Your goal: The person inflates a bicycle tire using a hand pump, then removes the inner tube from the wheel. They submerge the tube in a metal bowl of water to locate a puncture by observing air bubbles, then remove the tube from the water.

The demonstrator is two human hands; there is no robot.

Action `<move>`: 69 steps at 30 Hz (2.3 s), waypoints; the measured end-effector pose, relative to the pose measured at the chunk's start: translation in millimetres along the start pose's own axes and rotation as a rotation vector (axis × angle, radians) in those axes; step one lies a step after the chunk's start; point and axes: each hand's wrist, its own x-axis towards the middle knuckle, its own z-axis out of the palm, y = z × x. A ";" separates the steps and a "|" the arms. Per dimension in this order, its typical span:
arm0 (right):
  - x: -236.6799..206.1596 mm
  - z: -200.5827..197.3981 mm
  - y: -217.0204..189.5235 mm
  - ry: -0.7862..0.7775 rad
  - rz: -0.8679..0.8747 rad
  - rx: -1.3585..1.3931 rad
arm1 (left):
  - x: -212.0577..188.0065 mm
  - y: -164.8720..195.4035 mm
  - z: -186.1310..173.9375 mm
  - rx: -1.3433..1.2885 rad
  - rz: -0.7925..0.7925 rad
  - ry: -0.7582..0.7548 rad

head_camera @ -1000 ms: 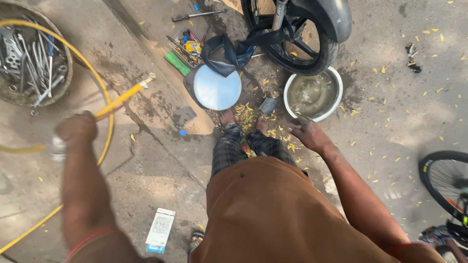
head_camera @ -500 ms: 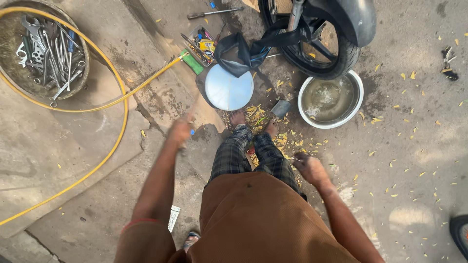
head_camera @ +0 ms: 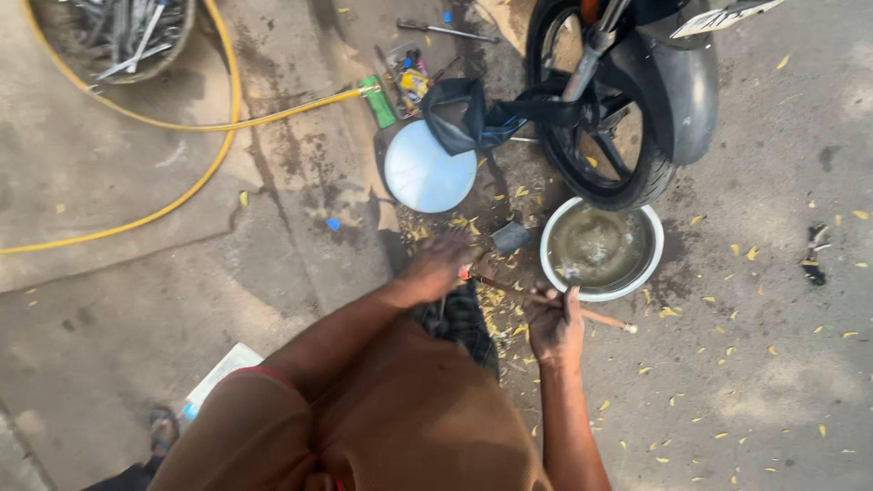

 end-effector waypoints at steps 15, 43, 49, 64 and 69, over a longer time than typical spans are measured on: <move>396.1 -71.7 46.0 0.224 0.074 -0.438 | 103.3 -472.2 281.8 0.372 -1.067 -0.355; 905.6 122.4 301.2 -0.439 -0.265 -2.023 | 168.0 -714.0 358.0 0.212 -0.929 0.146; 920.4 69.9 262.1 -0.142 -0.452 -2.027 | 97.8 -733.9 411.9 0.205 -0.818 0.318; 1012.2 -20.4 270.1 0.067 -0.257 -2.160 | 56.4 -756.5 512.5 0.247 -0.780 0.310; 1061.5 -62.2 237.7 -0.179 -0.084 -2.251 | 75.2 -754.9 541.7 0.220 -0.785 0.312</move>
